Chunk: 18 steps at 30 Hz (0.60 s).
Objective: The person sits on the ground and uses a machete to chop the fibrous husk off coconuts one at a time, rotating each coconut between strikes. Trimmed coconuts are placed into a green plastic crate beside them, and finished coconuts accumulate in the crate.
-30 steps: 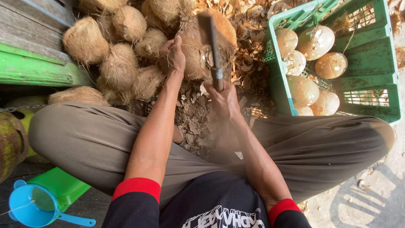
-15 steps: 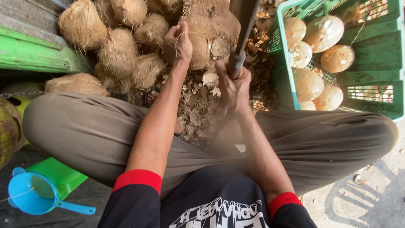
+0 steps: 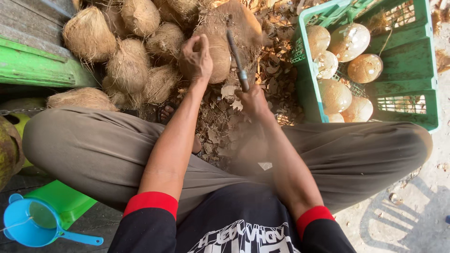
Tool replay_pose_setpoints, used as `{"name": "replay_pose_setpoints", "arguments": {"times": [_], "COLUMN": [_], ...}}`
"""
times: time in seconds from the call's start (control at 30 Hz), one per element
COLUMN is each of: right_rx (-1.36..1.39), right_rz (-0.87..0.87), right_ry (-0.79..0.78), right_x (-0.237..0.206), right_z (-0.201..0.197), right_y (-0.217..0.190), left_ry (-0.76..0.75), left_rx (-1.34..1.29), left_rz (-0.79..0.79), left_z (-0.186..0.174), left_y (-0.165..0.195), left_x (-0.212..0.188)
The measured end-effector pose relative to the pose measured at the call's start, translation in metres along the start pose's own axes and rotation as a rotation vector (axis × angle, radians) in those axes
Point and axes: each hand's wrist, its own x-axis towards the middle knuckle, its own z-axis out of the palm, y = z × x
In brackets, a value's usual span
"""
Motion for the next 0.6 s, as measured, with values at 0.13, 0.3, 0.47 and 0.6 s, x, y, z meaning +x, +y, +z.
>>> {"name": "replay_pose_setpoints", "arguments": {"times": [0.13,0.3,0.47,0.6], "right_rx": [0.228,-0.246,-0.262,-0.159], "right_rz": [-0.196,-0.037,0.006,-0.009], "right_ry": [-0.054,0.025,-0.017,-0.007], "right_x": [0.012,0.013,0.009,-0.009], "right_z": [-0.002,-0.004,-0.007,-0.012], "right_y": [0.013,0.021,0.02,0.006], "left_ry": [-0.014,-0.162,-0.201,-0.172], "left_rx": [-0.508,-0.782,-1.029,-0.928], "left_rz": [-0.262,-0.49,-0.441,-0.294], "left_z": [-0.005,-0.017,-0.027,-0.032], "left_y": [-0.011,-0.019,-0.027,-0.018], "left_x": [-0.006,-0.003,0.0,0.002]}}
